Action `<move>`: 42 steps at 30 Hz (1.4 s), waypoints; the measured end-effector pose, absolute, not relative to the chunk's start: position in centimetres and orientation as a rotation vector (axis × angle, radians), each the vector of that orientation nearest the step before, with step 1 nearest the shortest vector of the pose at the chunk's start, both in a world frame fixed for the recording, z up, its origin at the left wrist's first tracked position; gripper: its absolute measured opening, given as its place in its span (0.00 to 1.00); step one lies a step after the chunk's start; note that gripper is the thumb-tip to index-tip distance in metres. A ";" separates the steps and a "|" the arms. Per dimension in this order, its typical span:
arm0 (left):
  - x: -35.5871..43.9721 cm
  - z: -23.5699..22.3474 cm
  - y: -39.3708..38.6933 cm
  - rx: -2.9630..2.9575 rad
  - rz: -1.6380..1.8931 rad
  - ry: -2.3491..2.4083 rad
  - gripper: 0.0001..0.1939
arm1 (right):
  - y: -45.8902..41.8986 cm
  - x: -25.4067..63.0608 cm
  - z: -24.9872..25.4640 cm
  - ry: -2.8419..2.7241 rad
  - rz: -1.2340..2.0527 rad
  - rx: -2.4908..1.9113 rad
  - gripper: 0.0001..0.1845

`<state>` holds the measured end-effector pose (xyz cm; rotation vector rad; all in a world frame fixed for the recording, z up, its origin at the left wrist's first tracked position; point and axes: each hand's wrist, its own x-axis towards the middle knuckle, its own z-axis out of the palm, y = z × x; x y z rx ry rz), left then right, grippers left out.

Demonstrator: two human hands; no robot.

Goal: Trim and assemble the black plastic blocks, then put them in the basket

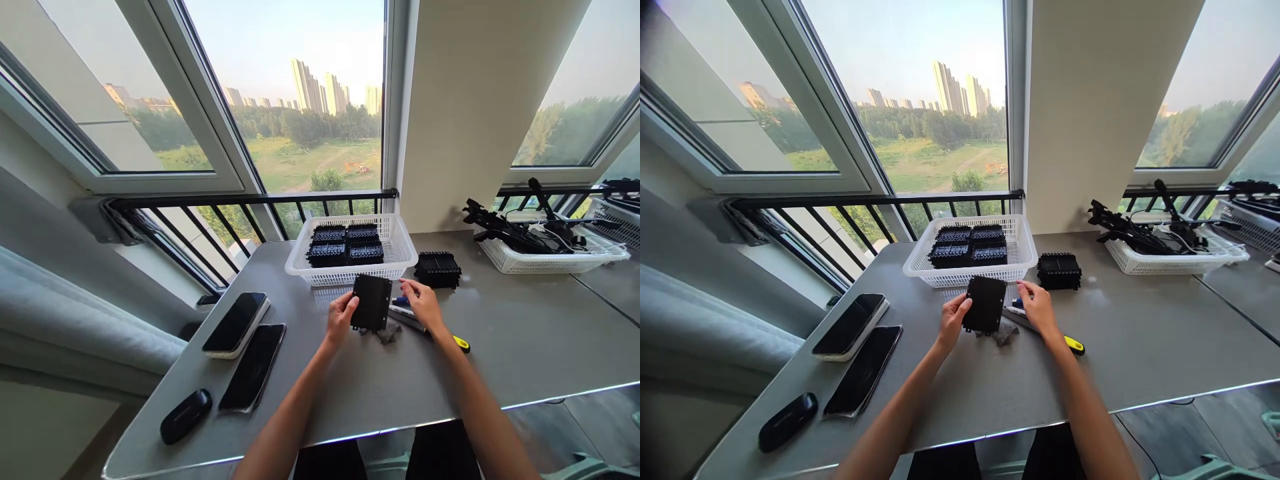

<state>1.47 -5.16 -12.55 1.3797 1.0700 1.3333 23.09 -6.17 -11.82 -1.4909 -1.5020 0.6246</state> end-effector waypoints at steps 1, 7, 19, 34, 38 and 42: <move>1.4 -12.2 -5.2 1.432 1.255 1.046 0.18 | -5.9 23.0 -11.3 -1.467 0.678 -1.420 0.24; 1.2 -8.8 -5.0 1.661 0.975 0.964 0.18 | -4.2 22.6 -7.8 -1.710 0.915 -1.253 0.15; -0.5 -1.2 6.3 1.673 1.306 1.455 0.21 | 7.5 21.3 -3.7 -1.417 0.804 -1.500 0.16; 1.8 -6.2 14.6 2.056 0.412 2.003 0.23 | 15.0 20.2 -8.7 -1.508 0.741 -2.052 0.07; 1.6 -6.4 14.9 2.074 0.394 2.011 0.22 | 15.4 20.0 -8.8 -1.527 0.695 -2.094 0.11; 1.3 -6.6 14.7 2.104 0.421 2.003 0.19 | 15.2 19.6 -8.7 -1.546 0.659 -2.103 0.12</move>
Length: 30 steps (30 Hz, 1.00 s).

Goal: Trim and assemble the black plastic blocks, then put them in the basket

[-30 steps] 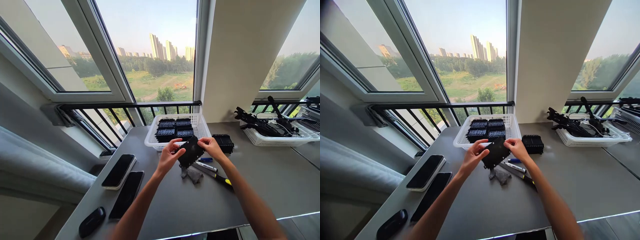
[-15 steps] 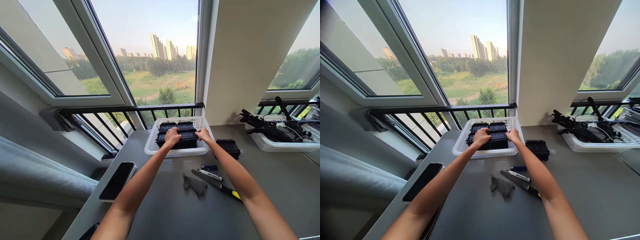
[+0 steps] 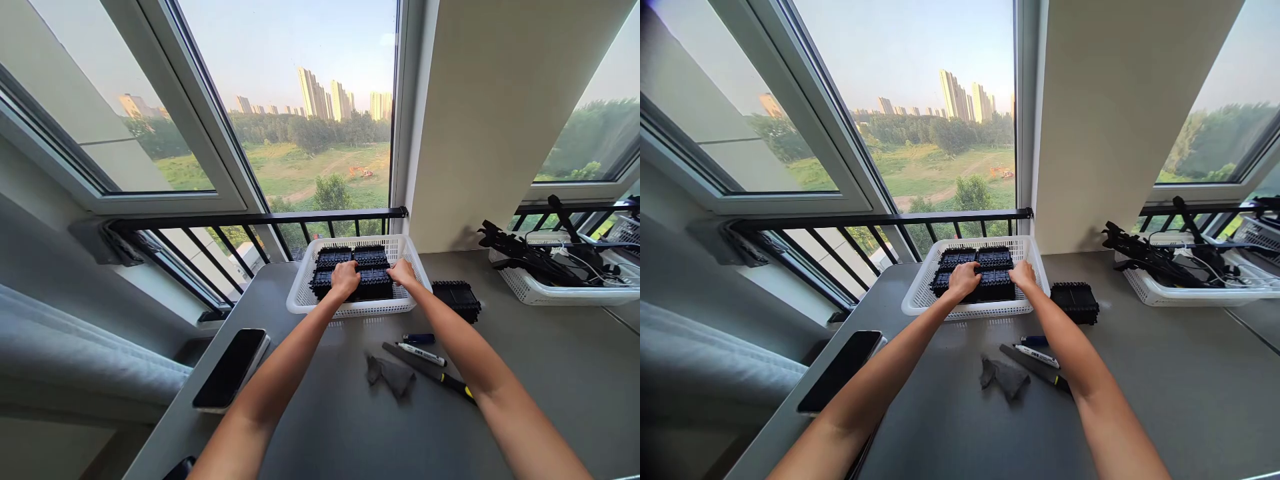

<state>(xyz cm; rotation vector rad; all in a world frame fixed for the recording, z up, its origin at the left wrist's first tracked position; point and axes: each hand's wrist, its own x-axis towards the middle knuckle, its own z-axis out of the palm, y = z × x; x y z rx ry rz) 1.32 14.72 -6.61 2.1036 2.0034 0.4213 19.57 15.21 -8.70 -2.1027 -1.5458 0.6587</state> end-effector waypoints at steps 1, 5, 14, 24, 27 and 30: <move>1.2 -6.6 14.6 2.109 0.436 2.000 0.19 | 15.1 19.4 -8.6 -1.553 0.651 -2.098 0.12; 0.5 -6.0 13.7 2.118 0.535 1.984 0.19 | 14.2 18.8 -8.0 -1.591 0.600 -2.045 0.12; -2.5 -5.1 3.2 2.137 1.230 1.676 0.13 | 6.5 23.7 -5.1 -1.784 0.351 -1.720 0.19; -3.3 -12.5 -11.4 1.850 1.359 1.641 0.12 | -1.0 34.3 -9.3 -2.077 0.041 -1.961 0.23; -2.1 -13.2 -13.4 1.872 1.283 1.576 0.12 | -1.4 34.2 -9.7 -2.113 -0.018 -1.985 0.21; -2.0 -13.5 -15.0 1.889 1.196 1.566 0.12 | -1.4 34.0 -10.0 -2.108 -0.081 -1.993 0.19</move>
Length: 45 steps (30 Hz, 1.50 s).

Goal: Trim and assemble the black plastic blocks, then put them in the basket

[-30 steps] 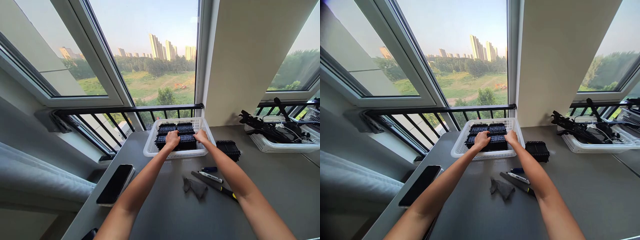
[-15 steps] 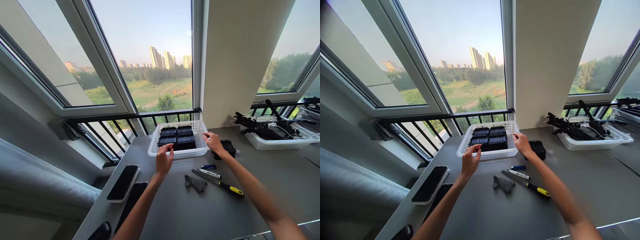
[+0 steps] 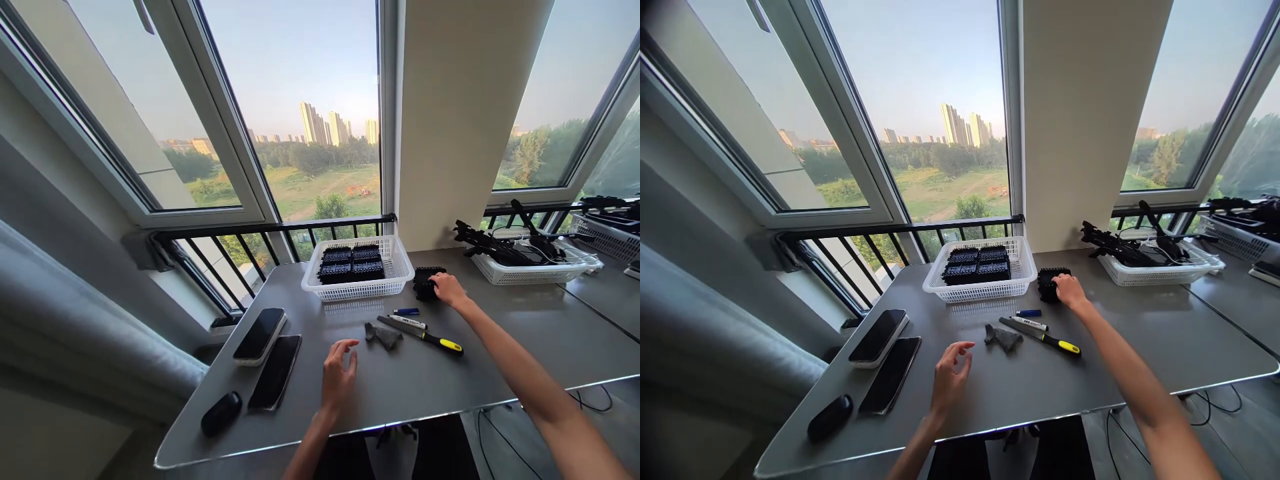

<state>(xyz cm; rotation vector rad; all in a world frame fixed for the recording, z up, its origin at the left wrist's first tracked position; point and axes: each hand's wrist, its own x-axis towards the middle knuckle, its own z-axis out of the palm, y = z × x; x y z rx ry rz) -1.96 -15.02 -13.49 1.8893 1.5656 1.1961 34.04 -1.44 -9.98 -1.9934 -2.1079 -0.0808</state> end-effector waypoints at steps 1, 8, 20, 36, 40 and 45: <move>-2.2 -13.6 -15.5 1.893 1.166 1.582 0.12 | -1.5 34.0 -10.0 -2.097 -0.103 -1.991 0.19; -7.5 -13.6 -16.8 2.025 0.907 1.985 0.17 | -3.1 34.1 -10.0 -1.909 -0.280 -1.911 0.20; -12.8 -14.2 -14.1 1.869 0.453 2.629 0.19 | -8.5 32.8 -15.2 -1.484 -0.496 -1.656 0.18; -11.3 -15.3 -18.6 2.026 0.606 2.741 0.19 | -9.8 33.6 -16.8 -1.263 -0.428 -1.576 0.15; -11.4 -15.2 -19.6 1.992 0.643 2.738 0.21 | -9.8 33.2 -16.7 -1.292 -0.439 -1.588 0.15; -12.1 -15.2 -19.1 1.940 0.700 2.620 0.24 | -9.8 32.9 -16.7 -1.321 -0.407 -1.606 0.15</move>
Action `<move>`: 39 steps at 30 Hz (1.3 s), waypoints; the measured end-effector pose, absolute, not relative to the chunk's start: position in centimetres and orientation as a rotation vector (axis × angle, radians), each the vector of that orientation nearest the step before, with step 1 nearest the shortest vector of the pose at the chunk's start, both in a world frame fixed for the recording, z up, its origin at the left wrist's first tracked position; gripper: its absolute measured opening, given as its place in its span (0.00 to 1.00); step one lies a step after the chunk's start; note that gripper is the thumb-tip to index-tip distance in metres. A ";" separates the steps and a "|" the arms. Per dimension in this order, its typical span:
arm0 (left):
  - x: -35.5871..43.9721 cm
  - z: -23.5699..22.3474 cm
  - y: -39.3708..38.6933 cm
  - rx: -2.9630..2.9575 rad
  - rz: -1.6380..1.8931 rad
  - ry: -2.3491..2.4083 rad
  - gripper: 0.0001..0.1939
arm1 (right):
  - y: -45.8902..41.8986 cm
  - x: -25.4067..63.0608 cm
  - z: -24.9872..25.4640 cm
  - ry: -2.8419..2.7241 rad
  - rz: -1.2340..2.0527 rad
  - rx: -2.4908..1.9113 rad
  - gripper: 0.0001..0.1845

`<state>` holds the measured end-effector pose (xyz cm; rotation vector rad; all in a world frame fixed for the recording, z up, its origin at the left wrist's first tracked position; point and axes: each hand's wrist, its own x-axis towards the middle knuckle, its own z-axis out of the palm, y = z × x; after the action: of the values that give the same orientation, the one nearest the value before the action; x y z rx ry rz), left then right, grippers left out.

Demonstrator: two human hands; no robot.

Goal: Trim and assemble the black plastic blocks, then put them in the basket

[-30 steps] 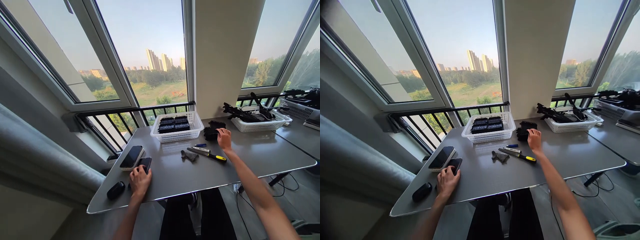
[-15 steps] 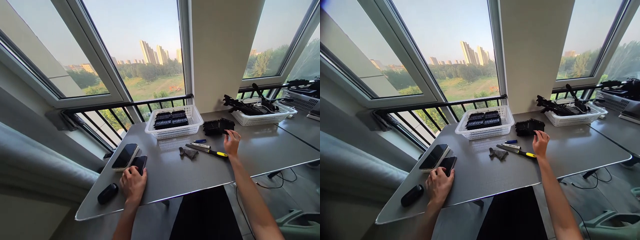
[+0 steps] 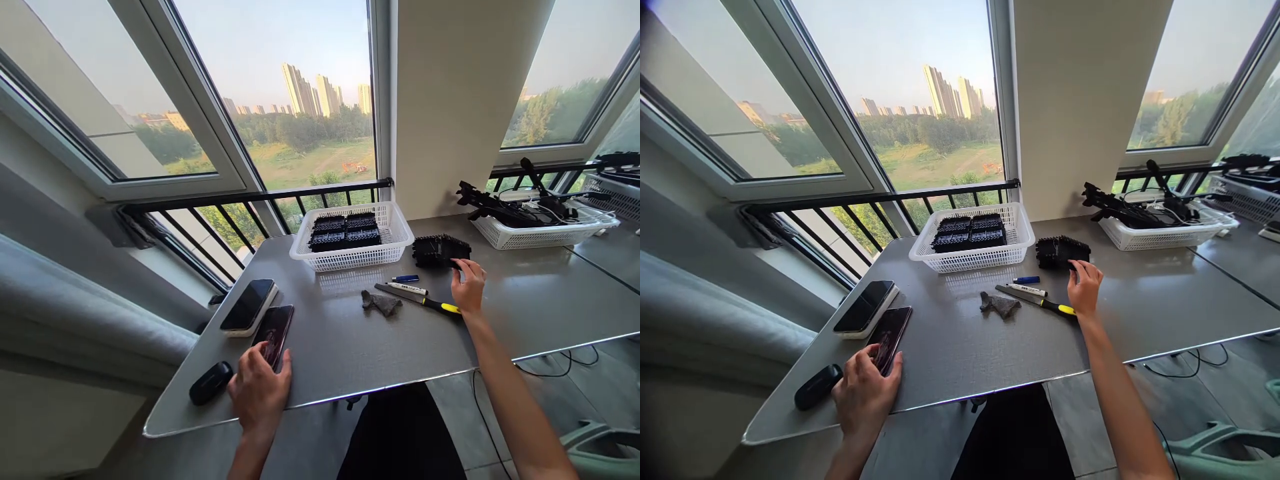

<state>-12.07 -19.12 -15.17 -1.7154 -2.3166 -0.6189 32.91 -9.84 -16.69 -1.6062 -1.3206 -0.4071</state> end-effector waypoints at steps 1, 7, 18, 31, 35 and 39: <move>-12.3 -15.2 -18.7 -1.731 -0.643 -2.333 0.24 | -9.8 32.9 -16.7 -1.324 -0.406 -1.603 0.15; -13.4 -14.8 -15.0 -2.067 -0.776 -2.348 0.29 | -9.8 32.9 -16.8 -1.320 -0.412 -1.587 0.14; -13.9 -14.8 -17.2 -1.874 -1.152 -2.219 0.29 | -10.1 32.7 -16.3 -1.274 -0.378 -1.560 0.14; -13.6 -15.3 -18.8 -1.727 -1.229 -2.254 0.33 | -10.2 32.5 -16.1 -1.266 -0.397 -1.493 0.12; -13.7 -15.6 -18.7 -1.714 -1.246 -2.253 0.33 | -10.2 32.5 -16.1 -1.266 -0.406 -1.484 0.12; -13.9 -15.9 -18.5 -1.725 -1.255 -2.236 0.33 | -10.2 32.4 -16.1 -1.268 -0.407 -1.486 0.12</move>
<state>-13.89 -18.52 -15.90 -1.7246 -2.2362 -1.2547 32.45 -10.18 -16.09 -1.4859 -1.2683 -0.4069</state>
